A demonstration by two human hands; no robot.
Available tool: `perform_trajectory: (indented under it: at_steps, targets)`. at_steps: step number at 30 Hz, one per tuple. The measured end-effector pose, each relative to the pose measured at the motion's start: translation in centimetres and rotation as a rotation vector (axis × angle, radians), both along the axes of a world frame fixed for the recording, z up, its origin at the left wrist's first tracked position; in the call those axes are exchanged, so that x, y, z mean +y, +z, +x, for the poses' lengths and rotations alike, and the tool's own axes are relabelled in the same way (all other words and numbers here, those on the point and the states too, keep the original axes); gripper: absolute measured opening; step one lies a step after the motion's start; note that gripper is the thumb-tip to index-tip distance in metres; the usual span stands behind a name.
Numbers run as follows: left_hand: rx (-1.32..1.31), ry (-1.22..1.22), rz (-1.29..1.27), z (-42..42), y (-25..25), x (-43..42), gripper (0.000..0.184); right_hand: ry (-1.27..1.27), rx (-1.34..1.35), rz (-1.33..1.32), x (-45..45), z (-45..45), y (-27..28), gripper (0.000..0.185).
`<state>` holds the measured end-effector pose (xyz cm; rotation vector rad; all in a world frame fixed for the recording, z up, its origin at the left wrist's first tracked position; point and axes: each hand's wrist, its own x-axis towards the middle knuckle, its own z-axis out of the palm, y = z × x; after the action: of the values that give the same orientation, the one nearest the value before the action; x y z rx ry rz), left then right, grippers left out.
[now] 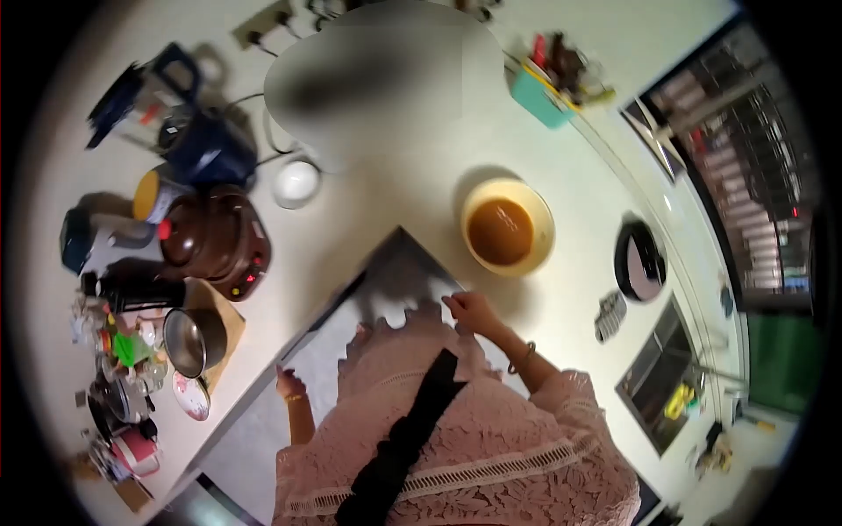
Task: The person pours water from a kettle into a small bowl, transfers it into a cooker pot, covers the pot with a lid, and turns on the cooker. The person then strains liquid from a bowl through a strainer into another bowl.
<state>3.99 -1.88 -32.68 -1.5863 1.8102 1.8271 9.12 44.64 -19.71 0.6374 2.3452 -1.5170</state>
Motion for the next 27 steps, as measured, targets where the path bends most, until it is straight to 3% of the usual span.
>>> perform_trajectory:
  at_steps: [2, 5, 8, 11, 18, 22, 27]
  targets:
    - [0.067, -0.14, 0.093, -0.2, -1.7, 3.0, 0.05, -0.044, 0.077, 0.062, 2.5, 3.9, -2.3, 0.021]
    - [-0.002, -0.207, 0.228, -0.5, 0.3, 7.2, 0.044, -0.254, -0.079, 0.16, 5.2, 8.0, 2.2, 0.012]
    - [-0.001, -0.244, 0.277, -1.2, 2.2, 10.7, 0.039, -0.253, 0.027, 0.407, 6.7, 15.0, 0.0, 0.025]
    - [0.012, -0.418, 0.17, -2.6, 2.9, 13.4, 0.037, -0.256, 0.053, 0.58, 5.9, 18.7, -0.9, 0.036]
    - [0.045, -0.666, 0.185, -6.3, 3.8, 17.6, 0.027, -0.236, 0.08, 0.724, 4.1, 17.6, -3.5, 0.058]
    - [-0.005, -0.685, 0.203, -7.2, 3.9, 18.9, 0.02, -0.234, 0.013, 0.792, 3.8, 16.6, -4.0, 0.062]
    - [-0.042, -0.78, 0.156, -7.6, 1.4, 17.9, 0.011, -0.268, 0.09, 1.033, 2.6, 17.6, -5.7, 0.045]
